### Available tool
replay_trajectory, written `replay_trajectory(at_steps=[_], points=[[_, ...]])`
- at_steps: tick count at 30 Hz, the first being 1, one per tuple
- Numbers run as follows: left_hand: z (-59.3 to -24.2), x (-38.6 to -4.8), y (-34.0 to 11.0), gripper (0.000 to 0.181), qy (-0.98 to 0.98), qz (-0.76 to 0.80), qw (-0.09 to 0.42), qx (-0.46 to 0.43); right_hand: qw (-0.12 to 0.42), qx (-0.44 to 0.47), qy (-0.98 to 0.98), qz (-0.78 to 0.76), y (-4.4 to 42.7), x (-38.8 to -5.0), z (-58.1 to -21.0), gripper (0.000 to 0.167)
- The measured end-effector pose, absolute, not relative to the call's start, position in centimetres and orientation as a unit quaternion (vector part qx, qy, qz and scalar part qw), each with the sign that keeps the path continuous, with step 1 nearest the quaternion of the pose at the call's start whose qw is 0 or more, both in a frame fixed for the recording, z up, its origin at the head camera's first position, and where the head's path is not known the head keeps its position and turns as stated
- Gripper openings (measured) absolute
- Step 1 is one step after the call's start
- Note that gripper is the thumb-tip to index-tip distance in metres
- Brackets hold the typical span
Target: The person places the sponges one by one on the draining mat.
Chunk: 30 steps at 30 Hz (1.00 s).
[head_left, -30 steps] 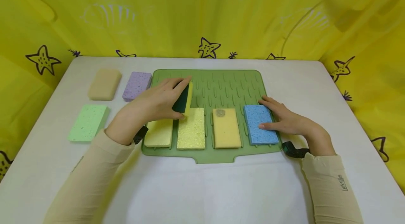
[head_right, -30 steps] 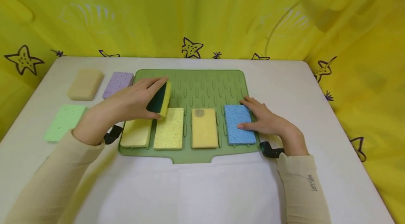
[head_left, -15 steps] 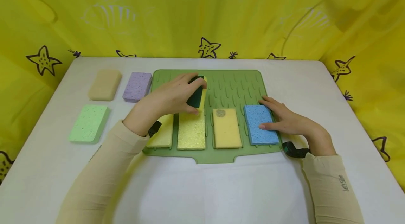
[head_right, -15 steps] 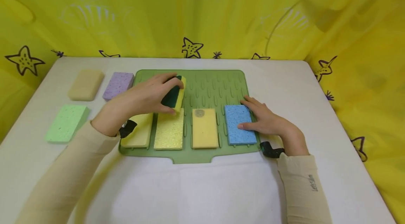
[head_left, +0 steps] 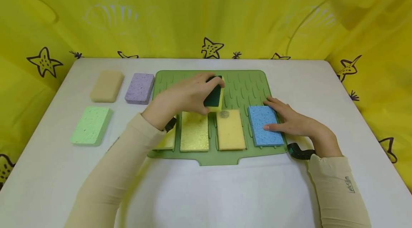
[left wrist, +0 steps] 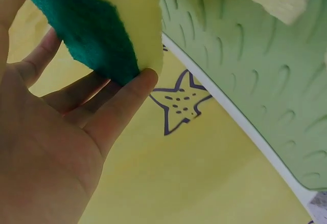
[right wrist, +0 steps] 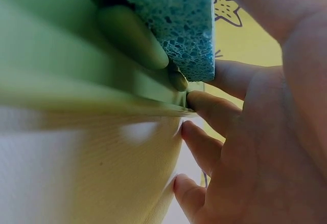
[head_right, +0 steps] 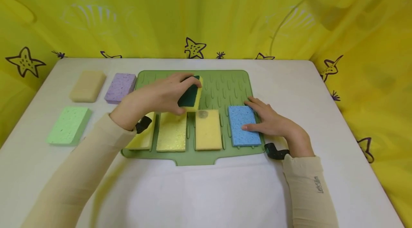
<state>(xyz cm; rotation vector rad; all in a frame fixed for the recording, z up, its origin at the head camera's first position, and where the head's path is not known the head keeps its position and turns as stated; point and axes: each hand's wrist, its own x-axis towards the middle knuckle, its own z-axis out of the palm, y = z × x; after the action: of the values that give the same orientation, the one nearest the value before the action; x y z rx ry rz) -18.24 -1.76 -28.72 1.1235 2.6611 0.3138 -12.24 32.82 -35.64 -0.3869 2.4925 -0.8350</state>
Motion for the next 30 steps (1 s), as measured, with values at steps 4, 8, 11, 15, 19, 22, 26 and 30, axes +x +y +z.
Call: replay_trajectory(at_steps=[4, 8, 11, 15, 19, 22, 26, 30], points=[[-28.7, -18.6, -0.6, 0.075, 0.907, 0.106, 0.130, 0.387, 0.240, -0.142, 0.910, -0.307, 32.9, -12.3, -35.7, 0.094], [-28.8, -19.0, 0.6, 0.075, 0.908, 0.106, 0.137, 0.381, 0.241, -0.141, 0.909, -0.308, 32.9, -12.3, -35.7, 0.093], [-28.9, -19.3, 1.5, 0.073, 0.910, 0.104, 0.138, 0.376, 0.241, -0.142, 0.910, -0.306, 32.9, -12.3, -35.7, 0.093], [-29.0, -19.8, 2.7, 0.073, 0.914, 0.089, 0.150, 0.367, 0.241, -0.139, 0.911, -0.305, 32.9, -12.4, -35.8, 0.093], [-29.4, -20.4, 4.0, 0.073, 0.917, 0.064, 0.166, 0.357, 0.241, -0.139, 0.911, -0.304, 32.8, -12.4, -35.7, 0.092], [-29.8, -20.9, 4.9, 0.074, 0.918, 0.055, 0.168, 0.356, 0.239, -0.142, 0.912, -0.300, 32.8, -12.4, -35.6, 0.092], [-30.2, -21.3, 5.8, 0.075, 0.920, 0.054, 0.156, 0.354, 0.233, -0.150, 0.914, -0.296, 32.7, -12.5, -35.6, 0.091], [-30.5, -21.6, 6.6, 0.075, 0.926, 0.054, 0.142, 0.347, 0.229, -0.156, 0.915, -0.294, 32.7, -12.5, -35.7, 0.090]])
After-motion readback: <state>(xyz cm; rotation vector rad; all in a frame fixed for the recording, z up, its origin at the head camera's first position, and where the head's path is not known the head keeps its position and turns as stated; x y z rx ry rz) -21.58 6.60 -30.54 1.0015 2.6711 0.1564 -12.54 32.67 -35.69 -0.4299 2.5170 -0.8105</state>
